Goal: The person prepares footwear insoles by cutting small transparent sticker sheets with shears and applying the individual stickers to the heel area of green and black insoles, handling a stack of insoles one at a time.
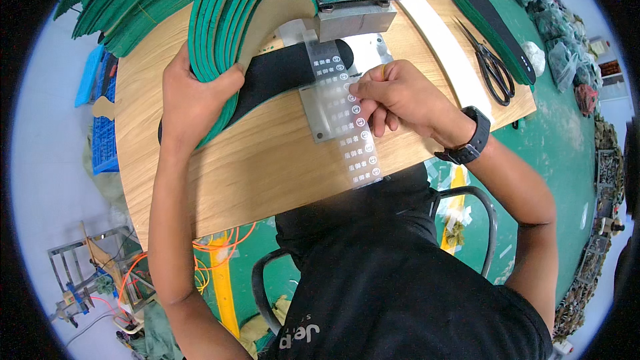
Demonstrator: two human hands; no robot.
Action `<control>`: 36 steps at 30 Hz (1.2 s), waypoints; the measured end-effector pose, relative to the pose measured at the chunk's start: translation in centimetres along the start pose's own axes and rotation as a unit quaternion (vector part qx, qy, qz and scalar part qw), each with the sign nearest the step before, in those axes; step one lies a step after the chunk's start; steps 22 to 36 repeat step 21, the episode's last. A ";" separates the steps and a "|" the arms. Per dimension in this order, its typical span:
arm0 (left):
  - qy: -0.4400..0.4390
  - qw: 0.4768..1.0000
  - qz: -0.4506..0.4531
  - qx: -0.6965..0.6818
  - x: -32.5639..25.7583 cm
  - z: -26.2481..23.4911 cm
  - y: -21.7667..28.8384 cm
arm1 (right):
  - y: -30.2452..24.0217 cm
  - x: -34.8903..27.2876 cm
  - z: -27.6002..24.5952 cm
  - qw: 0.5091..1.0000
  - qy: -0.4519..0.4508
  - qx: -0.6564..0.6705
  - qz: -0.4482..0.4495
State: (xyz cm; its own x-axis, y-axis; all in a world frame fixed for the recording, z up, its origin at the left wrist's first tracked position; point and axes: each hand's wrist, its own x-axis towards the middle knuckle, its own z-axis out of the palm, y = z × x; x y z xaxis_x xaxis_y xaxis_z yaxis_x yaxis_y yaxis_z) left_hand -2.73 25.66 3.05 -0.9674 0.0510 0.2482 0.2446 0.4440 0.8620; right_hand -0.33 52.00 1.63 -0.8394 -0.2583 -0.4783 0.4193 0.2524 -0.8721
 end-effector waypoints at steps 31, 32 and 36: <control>-0.019 0.999 0.017 0.032 0.1 1.0 0.5 | 0.2 0.4 -0.1 0.999 0.006 0.028 0.020; -0.019 0.999 0.017 0.032 0.1 1.0 0.5 | 0.2 0.4 -0.1 0.999 0.006 0.028 0.020; -0.019 0.999 0.017 0.032 0.1 1.0 0.5 | 0.2 0.4 -0.1 0.999 0.006 0.028 0.020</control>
